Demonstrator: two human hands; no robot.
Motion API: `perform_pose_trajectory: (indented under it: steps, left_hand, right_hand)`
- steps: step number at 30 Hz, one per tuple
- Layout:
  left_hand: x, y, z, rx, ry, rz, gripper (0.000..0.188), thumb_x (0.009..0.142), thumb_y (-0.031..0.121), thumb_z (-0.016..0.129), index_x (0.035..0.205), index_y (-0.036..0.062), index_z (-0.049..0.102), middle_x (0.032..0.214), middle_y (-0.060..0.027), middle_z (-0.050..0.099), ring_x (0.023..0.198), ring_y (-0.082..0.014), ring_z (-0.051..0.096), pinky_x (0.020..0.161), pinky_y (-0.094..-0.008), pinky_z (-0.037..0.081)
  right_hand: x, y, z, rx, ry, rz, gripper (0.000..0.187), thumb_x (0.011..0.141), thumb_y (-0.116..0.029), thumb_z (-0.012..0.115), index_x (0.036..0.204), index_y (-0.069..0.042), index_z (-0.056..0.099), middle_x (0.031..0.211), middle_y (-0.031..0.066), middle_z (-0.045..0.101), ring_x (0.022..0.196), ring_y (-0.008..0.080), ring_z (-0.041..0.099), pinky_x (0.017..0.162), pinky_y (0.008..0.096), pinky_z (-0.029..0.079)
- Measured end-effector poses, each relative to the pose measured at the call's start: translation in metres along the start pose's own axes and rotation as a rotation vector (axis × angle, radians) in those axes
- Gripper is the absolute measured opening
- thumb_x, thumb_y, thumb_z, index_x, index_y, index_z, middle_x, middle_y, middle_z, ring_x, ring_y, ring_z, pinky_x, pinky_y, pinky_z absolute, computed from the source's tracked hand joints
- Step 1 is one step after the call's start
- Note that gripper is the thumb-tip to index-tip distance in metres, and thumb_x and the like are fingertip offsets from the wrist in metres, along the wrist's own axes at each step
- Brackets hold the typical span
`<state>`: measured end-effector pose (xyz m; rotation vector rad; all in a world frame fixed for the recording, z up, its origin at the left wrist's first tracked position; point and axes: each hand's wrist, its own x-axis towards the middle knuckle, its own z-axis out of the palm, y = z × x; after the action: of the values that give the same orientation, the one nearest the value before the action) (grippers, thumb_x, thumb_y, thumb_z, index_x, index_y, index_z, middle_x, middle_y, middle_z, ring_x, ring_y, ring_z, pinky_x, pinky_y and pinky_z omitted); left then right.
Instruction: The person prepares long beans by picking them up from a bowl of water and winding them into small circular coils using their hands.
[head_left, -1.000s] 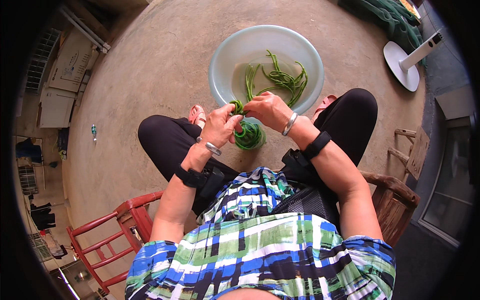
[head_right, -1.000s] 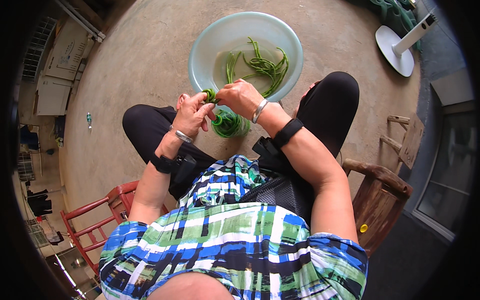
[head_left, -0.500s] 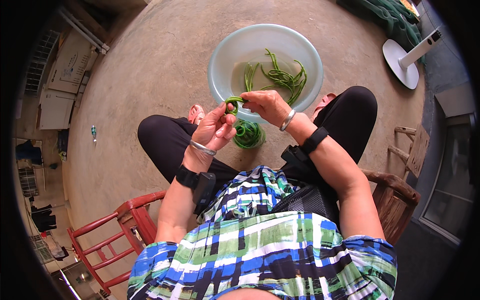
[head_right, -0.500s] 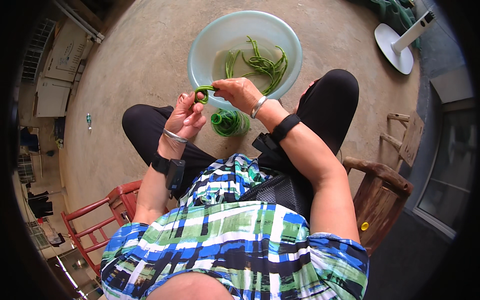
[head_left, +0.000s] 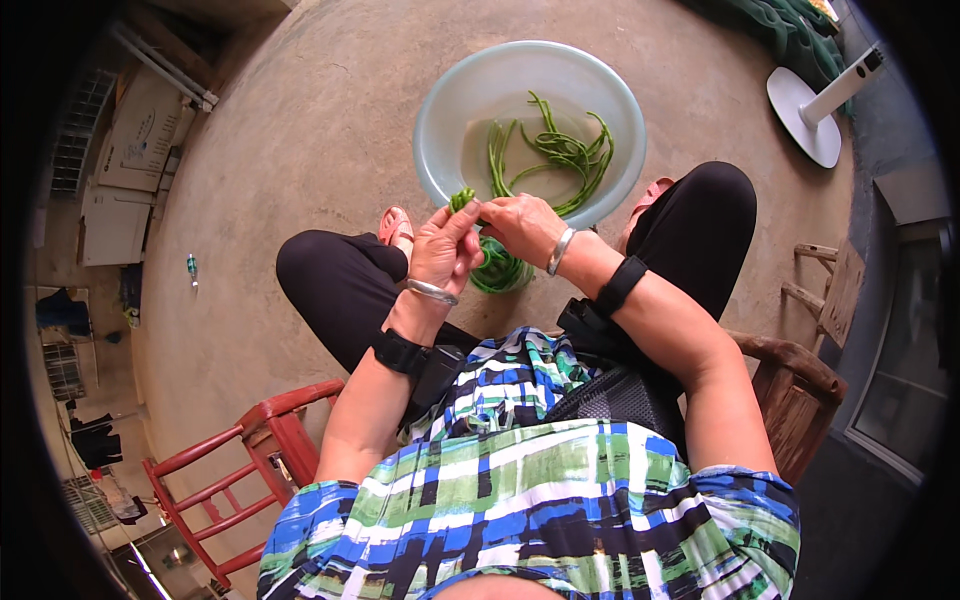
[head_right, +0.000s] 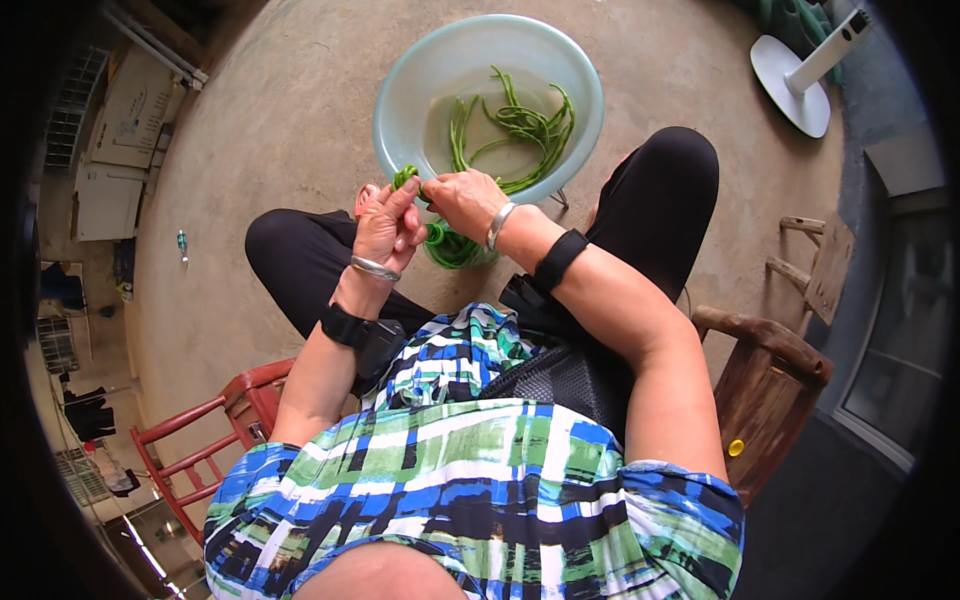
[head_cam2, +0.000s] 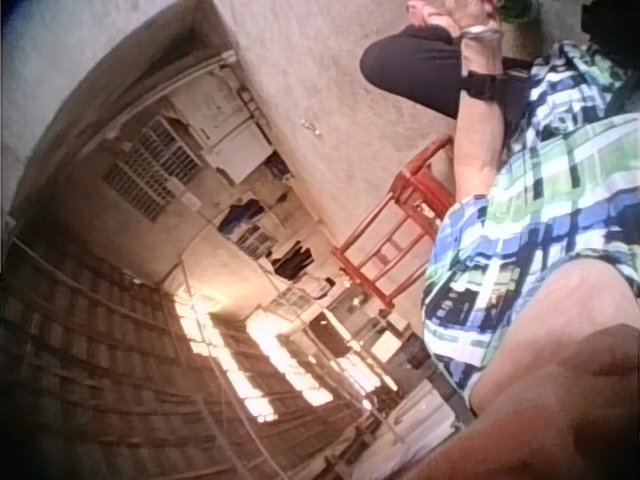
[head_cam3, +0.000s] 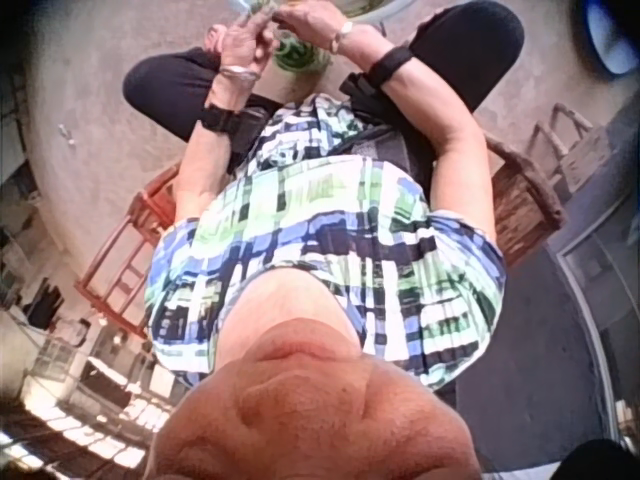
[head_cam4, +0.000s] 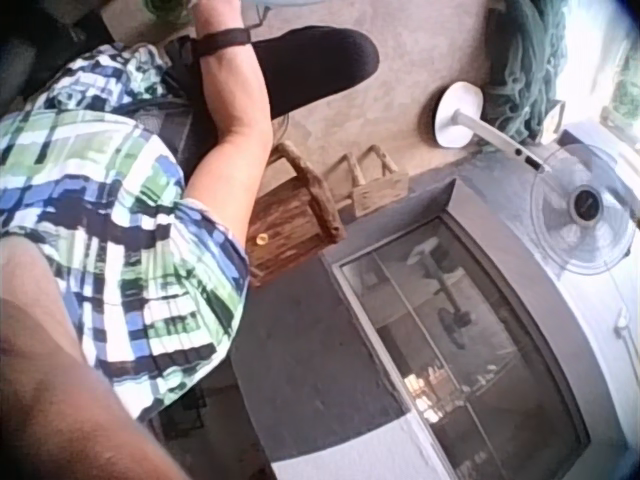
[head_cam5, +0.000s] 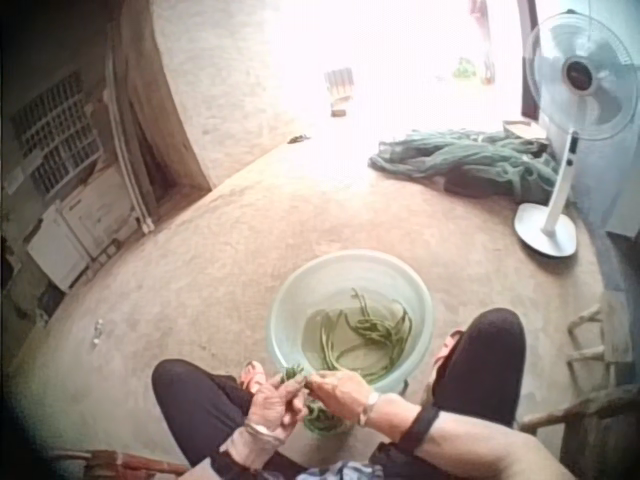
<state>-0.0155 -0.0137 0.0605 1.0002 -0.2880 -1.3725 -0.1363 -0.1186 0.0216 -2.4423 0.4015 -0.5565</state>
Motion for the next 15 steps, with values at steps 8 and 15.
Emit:
perform_pose_trajectory:
  steps: [8, 15]
  left_hand:
    - [-0.002, -0.003, 0.021, 0.712, 0.128, 0.349, 0.014, 0.085, 0.016, 0.066, 0.085, 0.0021, 0.065, 0.061, 0.0020, 0.058, 0.040, -0.0037, 0.047, 0.037, -0.0160, 0.031]
    - [0.008, 0.003, -0.002, 0.790, 0.119, 0.298, 0.018, 0.091, 0.015, 0.055, 0.101, 0.0009, 0.059, 0.062, -0.0038, 0.061, 0.043, -0.0046, 0.048, 0.040, -0.0174, 0.033]
  right_hand:
    - [0.001, 0.005, -0.012, -0.079, -0.072, -0.106, 0.010, 0.080, -0.015, 0.057, 0.077, -0.007, 0.062, 0.074, 0.0086, 0.061, 0.074, 0.0288, 0.061, 0.068, 0.0402, 0.046]
    - [0.001, 0.005, -0.018, 0.051, 0.004, -0.170, 0.010, 0.074, -0.001, 0.056, 0.082, -0.006, 0.060, 0.077, 0.0095, 0.059, 0.076, 0.0284, 0.061, 0.069, 0.0395, 0.045]
